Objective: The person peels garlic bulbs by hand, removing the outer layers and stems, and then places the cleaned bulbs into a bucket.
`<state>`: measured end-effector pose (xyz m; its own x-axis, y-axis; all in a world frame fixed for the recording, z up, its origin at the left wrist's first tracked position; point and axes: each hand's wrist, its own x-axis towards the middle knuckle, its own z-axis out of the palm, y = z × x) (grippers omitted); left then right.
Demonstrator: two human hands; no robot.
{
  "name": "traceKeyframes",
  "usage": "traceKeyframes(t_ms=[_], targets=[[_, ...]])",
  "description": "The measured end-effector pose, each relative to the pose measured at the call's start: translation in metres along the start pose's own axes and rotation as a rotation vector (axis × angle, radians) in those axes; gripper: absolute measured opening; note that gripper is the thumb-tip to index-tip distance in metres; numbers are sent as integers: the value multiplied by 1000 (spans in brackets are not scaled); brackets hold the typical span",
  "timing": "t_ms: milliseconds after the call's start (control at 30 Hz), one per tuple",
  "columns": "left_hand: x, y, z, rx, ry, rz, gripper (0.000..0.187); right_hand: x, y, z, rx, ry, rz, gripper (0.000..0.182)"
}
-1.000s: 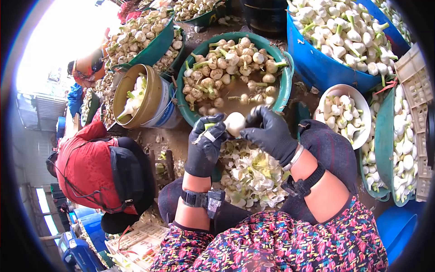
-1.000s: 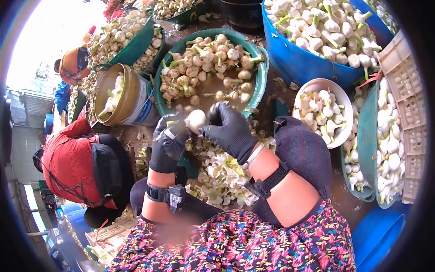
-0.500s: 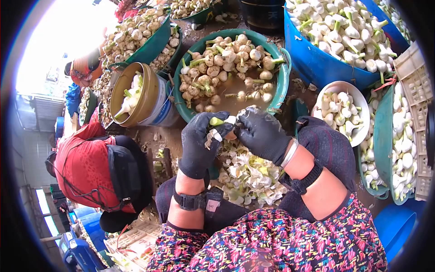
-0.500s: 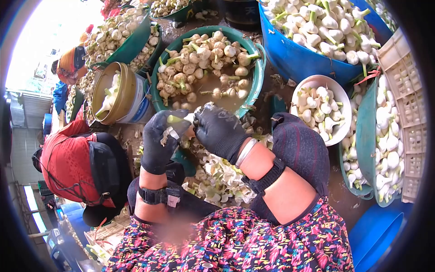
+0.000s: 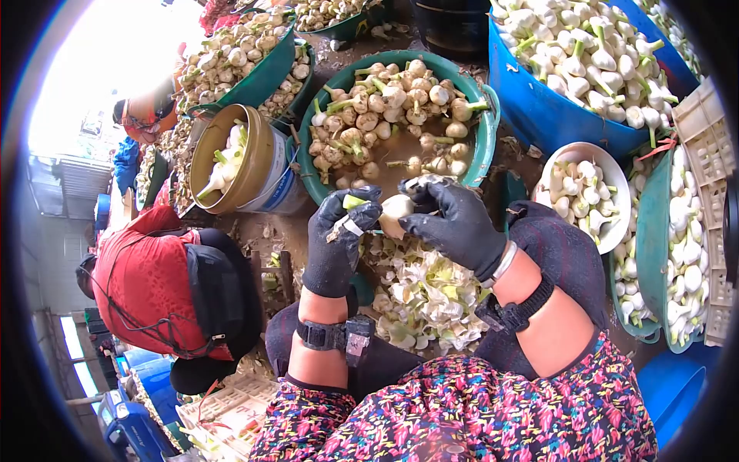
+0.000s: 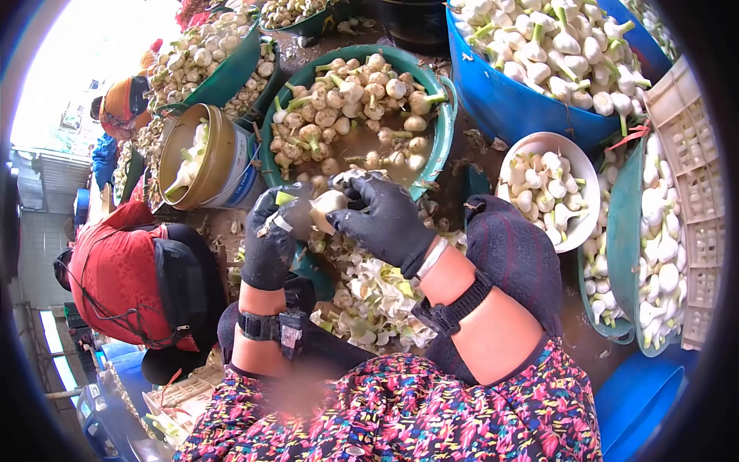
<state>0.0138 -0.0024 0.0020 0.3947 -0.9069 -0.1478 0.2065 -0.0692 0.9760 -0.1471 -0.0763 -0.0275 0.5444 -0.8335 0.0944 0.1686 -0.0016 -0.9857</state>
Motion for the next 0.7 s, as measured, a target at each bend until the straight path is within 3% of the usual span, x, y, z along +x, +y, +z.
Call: traceKeyframes(t_ms=[100,133,300,367,400,433,500,600,700], targets=[[-2,3,5,113,-25,19,23,2,-9,-7,-254,-102,85,29],[-3,4,6,205,-37,54,22,3,-9,-9,-336,-102,11,24],[-6,8,8,547,-175,188,27,12,-7,-10,-162,-209,170,21],[-4,2,3,623,-213,237,26,15,-16,-7,-628,-356,162,19],[-4,0,2,449,-130,139,24,11,-9,-3,-640,-298,14,19],[-2,-2,0,273,-46,46,22,4,-10,1,-640,-305,7,19],[9,-6,-13,15,111,68,17,-11,-12,11,-850,-362,-72,15],[12,4,-19,-106,136,-36,18,-23,0,18,-951,-756,171,19],[11,-6,-20,-71,54,104,19,-19,10,11,-961,-626,174,20]])
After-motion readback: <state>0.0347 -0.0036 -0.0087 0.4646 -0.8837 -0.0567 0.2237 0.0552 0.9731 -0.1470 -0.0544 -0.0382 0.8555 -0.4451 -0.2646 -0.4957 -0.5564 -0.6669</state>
